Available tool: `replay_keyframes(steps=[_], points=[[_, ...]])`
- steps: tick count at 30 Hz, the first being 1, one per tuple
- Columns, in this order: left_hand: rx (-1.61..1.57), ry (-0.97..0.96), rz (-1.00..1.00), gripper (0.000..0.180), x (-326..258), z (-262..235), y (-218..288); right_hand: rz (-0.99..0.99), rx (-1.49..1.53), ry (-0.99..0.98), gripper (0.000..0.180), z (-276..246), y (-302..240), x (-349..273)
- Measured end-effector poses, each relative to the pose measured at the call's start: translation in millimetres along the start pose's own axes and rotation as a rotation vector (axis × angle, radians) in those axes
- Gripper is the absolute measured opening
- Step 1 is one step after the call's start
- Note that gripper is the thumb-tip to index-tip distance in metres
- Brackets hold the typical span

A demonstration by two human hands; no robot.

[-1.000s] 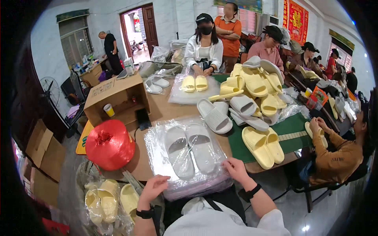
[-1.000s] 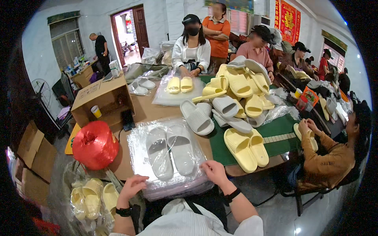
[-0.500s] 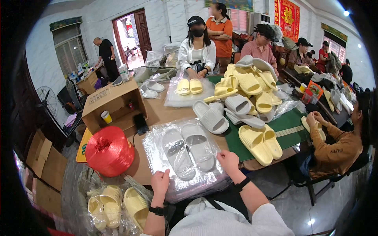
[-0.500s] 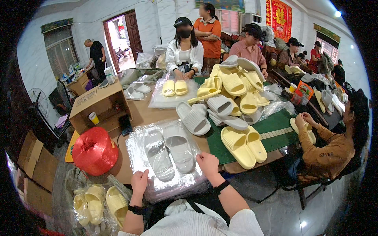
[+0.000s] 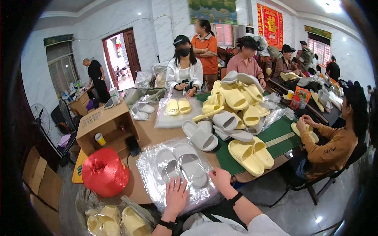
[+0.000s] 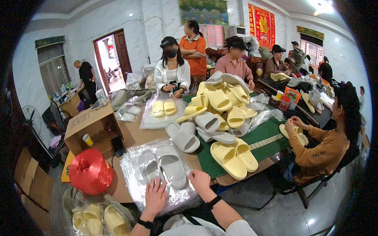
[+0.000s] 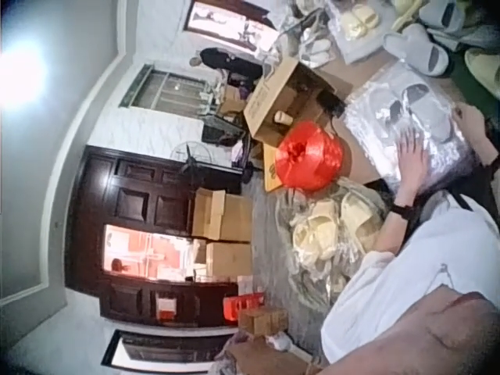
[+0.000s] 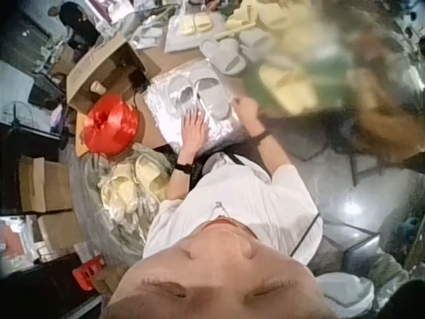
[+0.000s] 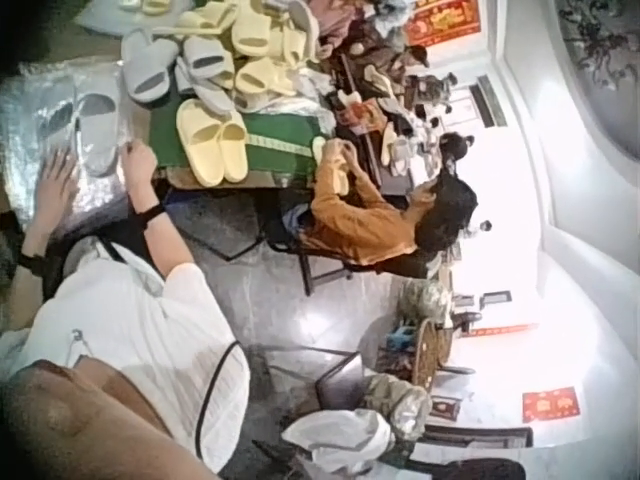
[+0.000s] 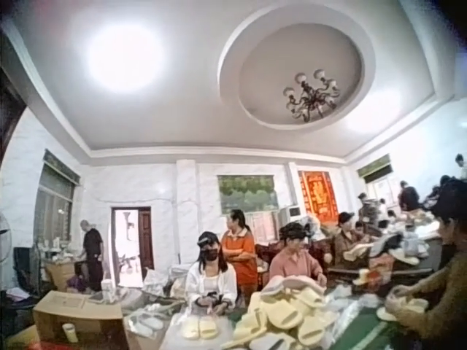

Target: The recorder is packing finished slippers into plastic bags at a shared workspace.

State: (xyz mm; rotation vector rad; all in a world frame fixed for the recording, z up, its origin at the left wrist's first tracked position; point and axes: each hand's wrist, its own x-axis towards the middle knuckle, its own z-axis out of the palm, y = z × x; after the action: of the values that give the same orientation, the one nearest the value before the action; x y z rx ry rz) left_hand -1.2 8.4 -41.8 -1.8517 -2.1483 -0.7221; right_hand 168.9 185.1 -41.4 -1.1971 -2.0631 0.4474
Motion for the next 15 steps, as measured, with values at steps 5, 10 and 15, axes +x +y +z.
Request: replay_keyframes(steps=[5,10,15], points=[[-0.020,-0.045,-0.017,0.047,-0.6,0.2,-0.1,-0.373,-0.045,0.108,0.043,-12.9,-56.7,-15.7],[-0.121,-0.104,-0.065,0.049,7.3,-5.3,7.5,-0.651,-0.004,-0.319,0.056,17.3,-79.2,-28.3],[-0.284,-0.099,-0.087,0.055,-2.9,-3.5,-10.6,-0.442,-0.261,-0.214,0.066,31.7,-48.4,-12.1]])
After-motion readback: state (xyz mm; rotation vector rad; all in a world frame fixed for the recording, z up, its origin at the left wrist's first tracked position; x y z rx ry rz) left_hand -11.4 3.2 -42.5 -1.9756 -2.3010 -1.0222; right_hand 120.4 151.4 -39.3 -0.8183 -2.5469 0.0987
